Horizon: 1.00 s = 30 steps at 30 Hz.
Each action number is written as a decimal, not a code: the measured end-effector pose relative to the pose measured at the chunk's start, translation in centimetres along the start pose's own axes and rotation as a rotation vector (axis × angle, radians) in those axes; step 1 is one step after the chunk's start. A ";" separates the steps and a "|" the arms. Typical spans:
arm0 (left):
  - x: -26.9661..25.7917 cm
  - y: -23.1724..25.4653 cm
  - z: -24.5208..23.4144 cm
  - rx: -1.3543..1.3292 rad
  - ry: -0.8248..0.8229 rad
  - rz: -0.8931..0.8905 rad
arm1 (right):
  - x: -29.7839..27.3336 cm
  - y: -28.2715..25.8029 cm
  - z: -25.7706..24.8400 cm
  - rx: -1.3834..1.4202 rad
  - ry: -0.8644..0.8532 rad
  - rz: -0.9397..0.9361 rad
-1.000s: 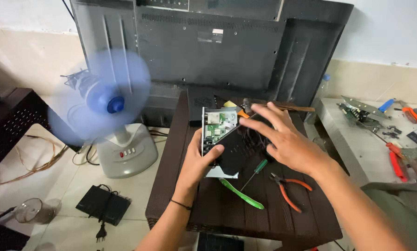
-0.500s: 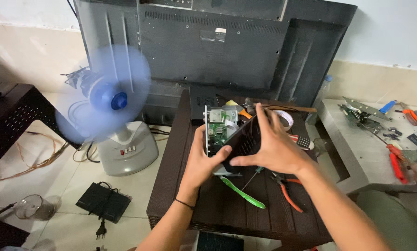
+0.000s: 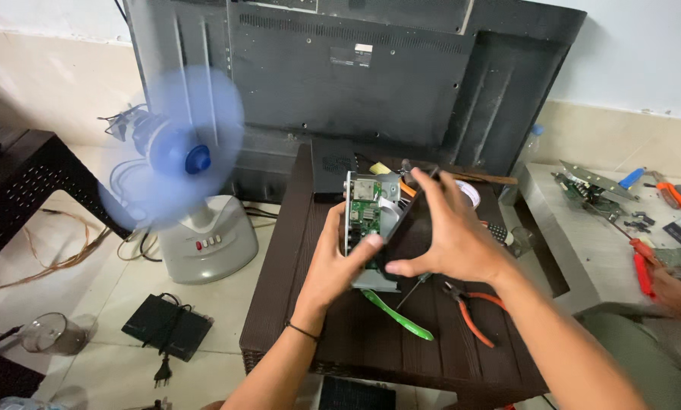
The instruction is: The person cleans a circuit board with a toothbrush and then assembles it into a metal casing. They attach a ribbon cable, insert the board into the casing, and secure the back cover.
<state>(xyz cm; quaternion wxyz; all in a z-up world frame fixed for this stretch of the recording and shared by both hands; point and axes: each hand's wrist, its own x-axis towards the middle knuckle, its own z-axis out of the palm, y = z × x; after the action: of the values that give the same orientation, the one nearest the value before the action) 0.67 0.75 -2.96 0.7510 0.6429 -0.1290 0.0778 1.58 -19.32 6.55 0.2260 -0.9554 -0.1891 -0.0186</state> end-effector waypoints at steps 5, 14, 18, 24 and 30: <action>-0.8 2.7 -0.1 0.067 0.067 -0.222 | -1.4 0.0 -2.9 -0.072 0.056 -0.161; -0.1 -0.3 -0.2 0.087 0.015 -0.080 | -1.5 -1.4 -0.2 -0.646 0.023 -0.644; -0.3 -0.4 -0.3 0.122 -0.021 0.020 | 0.0 -1.6 -0.7 -0.739 0.015 -0.642; -0.5 0.4 -0.1 0.094 -0.012 0.017 | 1.4 -2.0 -0.7 -0.726 -0.071 -0.627; -0.3 -0.4 -0.3 0.129 -0.021 0.049 | 2.1 -3.1 -1.3 -0.675 -0.247 -0.523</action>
<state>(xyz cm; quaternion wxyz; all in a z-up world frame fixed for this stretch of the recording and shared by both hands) 0.55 0.95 -3.49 0.7047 0.6872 -0.1471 0.0976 2.44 -16.59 9.26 -0.1352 -0.8908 -0.4332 -0.0217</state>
